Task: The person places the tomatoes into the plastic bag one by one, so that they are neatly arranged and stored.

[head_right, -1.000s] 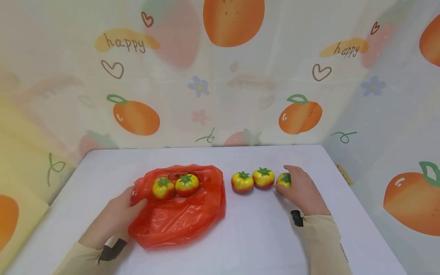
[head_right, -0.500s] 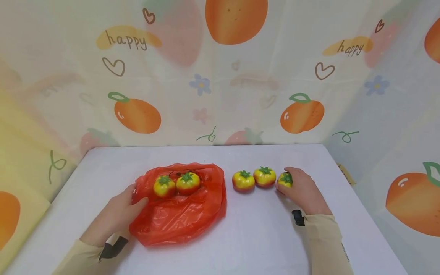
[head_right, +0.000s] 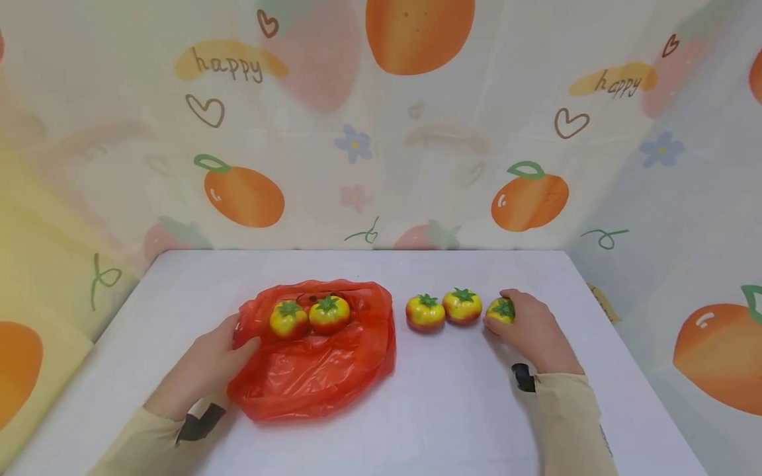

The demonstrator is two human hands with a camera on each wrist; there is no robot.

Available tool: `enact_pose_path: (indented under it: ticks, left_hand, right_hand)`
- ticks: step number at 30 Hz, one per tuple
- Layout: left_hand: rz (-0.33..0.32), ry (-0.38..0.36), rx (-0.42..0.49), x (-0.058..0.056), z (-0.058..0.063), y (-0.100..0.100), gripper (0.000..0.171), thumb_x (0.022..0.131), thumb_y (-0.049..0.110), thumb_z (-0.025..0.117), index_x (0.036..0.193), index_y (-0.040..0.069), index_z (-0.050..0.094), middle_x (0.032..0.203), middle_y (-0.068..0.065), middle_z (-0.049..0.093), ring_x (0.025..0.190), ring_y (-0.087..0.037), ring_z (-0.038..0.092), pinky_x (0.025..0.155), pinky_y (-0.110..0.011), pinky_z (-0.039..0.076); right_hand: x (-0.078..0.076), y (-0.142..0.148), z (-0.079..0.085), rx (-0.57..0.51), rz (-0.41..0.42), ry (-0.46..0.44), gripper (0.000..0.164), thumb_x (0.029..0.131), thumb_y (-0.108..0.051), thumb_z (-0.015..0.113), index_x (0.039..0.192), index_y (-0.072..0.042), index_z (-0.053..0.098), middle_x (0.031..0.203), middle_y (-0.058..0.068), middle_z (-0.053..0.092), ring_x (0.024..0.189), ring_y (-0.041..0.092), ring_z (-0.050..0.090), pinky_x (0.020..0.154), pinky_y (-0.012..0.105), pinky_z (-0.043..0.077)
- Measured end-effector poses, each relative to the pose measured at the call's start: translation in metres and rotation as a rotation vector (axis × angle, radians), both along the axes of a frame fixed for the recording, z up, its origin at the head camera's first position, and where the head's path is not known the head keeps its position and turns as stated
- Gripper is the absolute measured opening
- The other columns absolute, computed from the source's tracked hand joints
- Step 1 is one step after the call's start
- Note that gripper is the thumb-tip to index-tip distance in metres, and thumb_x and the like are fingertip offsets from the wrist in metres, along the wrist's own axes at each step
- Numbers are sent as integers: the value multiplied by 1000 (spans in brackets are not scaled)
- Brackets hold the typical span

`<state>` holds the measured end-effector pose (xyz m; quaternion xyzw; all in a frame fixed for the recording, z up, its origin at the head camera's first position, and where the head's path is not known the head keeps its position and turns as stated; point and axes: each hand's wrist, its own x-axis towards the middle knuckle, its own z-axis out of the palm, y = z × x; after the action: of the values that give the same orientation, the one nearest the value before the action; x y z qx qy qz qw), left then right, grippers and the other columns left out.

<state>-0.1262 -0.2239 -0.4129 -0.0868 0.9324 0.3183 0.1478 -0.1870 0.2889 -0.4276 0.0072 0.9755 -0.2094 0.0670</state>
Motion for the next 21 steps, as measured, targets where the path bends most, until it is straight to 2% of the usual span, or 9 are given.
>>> enact_pose_path:
  ticks: [5, 12, 21]
  left_hand:
    - [0, 2, 2, 0, -2, 0, 78, 107, 32, 61, 165, -6, 26, 154, -31, 56, 114, -32, 65, 97, -52, 66]
    - [3, -6, 7, 1, -1, 0, 78, 107, 33, 60, 166, -5, 25, 158, -31, 52, 119, -34, 64, 100, -55, 64]
    - [12, -8, 21, 2, 1, 1, 78, 108, 32, 60, 166, -5, 25, 157, -31, 53, 116, -33, 65, 95, -51, 66]
  right_hand:
    - [2, 1, 3, 2, -12, -1, 82, 97, -47, 76, 156, 2, 46, 153, 33, 53, 130, 51, 52, 112, 72, 49]
    - [3, 1, 9, 5, 10, 9, 83, 98, -48, 75, 157, 1, 45, 154, 32, 52, 132, 51, 51, 113, 73, 47]
    - [9, -5, 28, -2, 32, 52, 86, 98, -53, 74, 160, -2, 43, 154, 31, 52, 131, 50, 52, 108, 71, 51]
